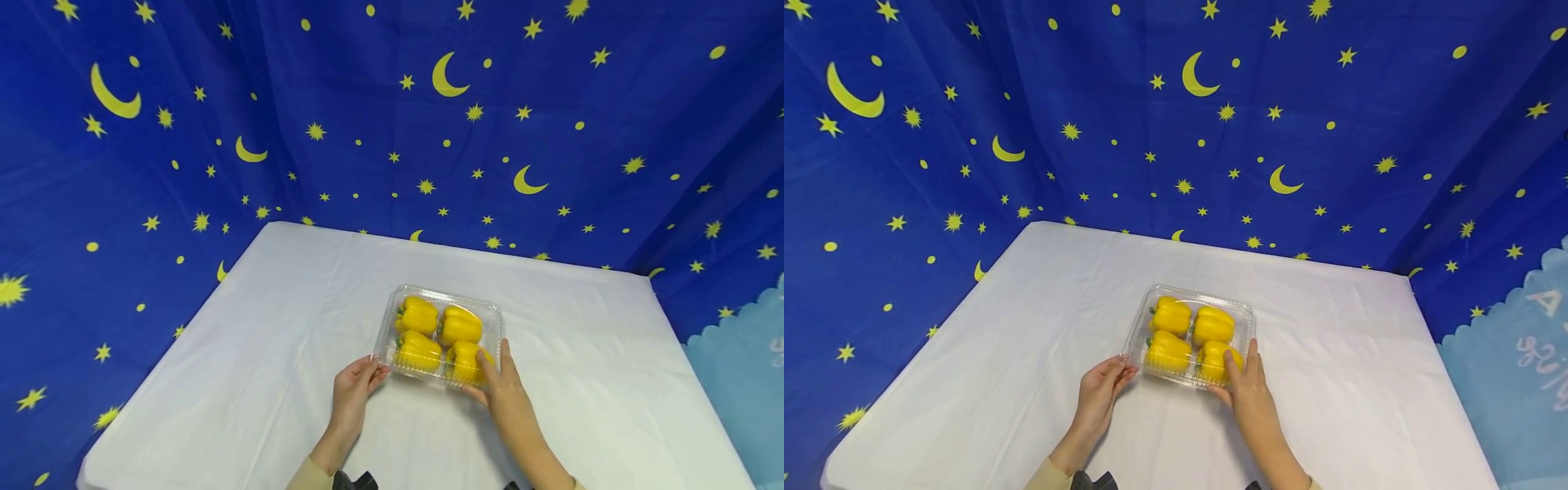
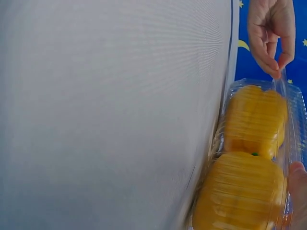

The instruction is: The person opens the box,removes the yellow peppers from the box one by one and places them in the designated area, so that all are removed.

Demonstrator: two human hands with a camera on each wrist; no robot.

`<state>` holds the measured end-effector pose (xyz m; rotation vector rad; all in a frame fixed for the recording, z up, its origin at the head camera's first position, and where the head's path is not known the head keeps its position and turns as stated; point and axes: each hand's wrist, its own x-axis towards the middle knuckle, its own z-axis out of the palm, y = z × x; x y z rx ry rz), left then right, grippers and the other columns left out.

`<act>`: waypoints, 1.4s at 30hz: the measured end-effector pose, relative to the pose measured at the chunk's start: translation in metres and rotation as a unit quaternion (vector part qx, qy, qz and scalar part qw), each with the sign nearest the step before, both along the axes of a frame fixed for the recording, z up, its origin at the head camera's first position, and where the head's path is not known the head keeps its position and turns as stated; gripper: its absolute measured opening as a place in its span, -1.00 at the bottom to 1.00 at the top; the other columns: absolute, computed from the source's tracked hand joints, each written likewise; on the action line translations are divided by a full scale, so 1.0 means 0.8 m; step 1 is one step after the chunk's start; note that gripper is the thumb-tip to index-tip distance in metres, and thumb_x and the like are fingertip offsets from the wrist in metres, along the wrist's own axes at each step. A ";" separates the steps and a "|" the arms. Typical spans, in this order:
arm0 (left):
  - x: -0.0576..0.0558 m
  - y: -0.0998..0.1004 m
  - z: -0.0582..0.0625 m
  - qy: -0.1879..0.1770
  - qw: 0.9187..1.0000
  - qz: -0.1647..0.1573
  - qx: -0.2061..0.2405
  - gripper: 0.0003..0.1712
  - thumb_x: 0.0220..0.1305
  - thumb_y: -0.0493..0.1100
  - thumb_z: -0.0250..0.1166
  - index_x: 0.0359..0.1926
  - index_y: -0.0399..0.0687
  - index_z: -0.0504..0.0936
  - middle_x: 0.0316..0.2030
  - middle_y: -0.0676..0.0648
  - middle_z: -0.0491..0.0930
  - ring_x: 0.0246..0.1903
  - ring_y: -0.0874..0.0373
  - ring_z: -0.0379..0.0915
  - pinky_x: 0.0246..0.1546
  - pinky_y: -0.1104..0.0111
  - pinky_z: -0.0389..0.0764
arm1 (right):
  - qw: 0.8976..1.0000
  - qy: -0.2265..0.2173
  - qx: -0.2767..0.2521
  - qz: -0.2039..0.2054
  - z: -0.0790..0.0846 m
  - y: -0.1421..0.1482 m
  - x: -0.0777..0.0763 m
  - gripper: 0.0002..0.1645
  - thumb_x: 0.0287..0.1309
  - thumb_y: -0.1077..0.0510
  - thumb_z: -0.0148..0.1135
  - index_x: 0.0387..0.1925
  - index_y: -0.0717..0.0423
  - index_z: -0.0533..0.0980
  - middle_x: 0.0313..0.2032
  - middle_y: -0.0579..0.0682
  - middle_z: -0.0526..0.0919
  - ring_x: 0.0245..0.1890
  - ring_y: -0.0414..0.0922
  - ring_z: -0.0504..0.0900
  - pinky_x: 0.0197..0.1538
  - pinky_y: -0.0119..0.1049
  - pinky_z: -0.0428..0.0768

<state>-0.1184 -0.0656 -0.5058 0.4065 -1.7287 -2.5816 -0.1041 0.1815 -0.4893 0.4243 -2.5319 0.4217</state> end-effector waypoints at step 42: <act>0.004 0.012 -0.003 -0.024 0.996 0.059 -0.057 -0.54 0.24 -0.39 0.15 0.19 -0.37 0.46 -0.53 0.07 0.58 -0.51 0.33 0.55 -0.37 0.57 0.62 | 0.983 -0.116 -0.143 0.004 0.111 0.045 -0.075 -0.27 0.12 0.01 0.33 0.24 0.26 0.32 0.01 0.30 0.59 -0.20 0.13 0.60 -0.24 -0.01 0.62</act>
